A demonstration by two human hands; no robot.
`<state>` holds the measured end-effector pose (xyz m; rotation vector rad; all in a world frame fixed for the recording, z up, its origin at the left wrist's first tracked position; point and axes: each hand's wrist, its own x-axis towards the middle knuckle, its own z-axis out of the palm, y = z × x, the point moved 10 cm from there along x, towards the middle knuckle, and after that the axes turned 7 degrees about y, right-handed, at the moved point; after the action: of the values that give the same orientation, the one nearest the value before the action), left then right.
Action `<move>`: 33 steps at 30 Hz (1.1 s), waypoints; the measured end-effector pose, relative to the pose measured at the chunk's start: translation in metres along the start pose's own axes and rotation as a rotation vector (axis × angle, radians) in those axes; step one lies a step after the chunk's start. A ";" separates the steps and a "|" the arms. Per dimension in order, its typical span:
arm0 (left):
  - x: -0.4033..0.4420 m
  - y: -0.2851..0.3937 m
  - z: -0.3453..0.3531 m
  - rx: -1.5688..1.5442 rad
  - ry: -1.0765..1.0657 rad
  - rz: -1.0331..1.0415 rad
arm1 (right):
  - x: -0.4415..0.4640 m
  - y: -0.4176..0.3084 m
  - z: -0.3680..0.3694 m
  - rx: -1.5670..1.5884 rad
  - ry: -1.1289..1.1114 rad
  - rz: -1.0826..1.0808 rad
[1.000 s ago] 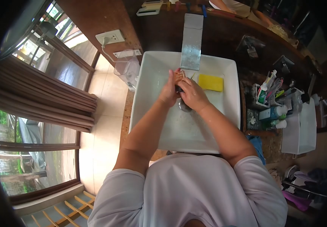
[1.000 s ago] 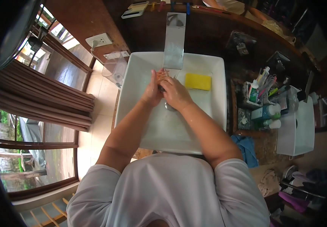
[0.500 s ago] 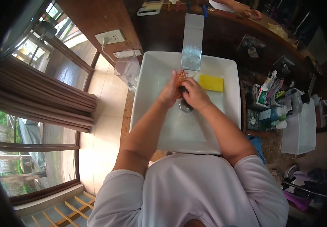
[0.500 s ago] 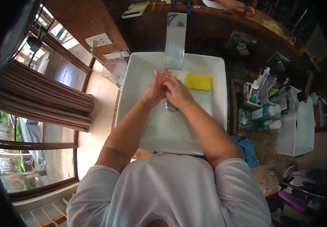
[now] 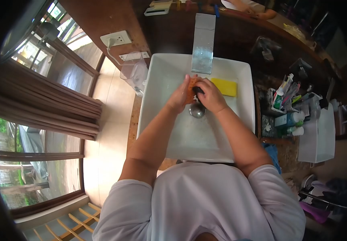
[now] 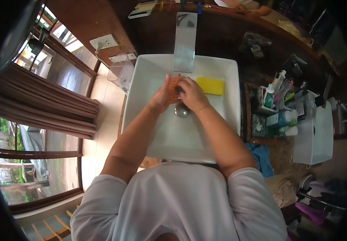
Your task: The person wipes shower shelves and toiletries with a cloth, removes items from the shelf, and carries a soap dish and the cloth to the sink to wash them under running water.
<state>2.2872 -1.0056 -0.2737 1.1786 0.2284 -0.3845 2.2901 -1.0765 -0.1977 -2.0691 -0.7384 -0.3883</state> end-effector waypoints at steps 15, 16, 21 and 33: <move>0.001 -0.009 -0.015 -0.103 0.107 -0.048 | -0.004 0.022 0.006 -0.012 0.003 0.073; 0.003 -0.005 -0.012 -0.070 0.058 0.003 | -0.003 0.034 0.006 -0.018 -0.013 0.151; 0.013 -0.002 -0.019 -0.276 0.062 0.081 | -0.006 -0.022 0.018 -0.019 -0.189 -0.066; 0.015 -0.008 -0.014 -0.220 0.048 0.114 | -0.005 0.022 0.010 -0.074 -0.010 0.154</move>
<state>2.2979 -0.9974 -0.2916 0.9793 0.2380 -0.2253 2.3002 -1.0799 -0.2203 -2.1818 -0.5728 -0.3232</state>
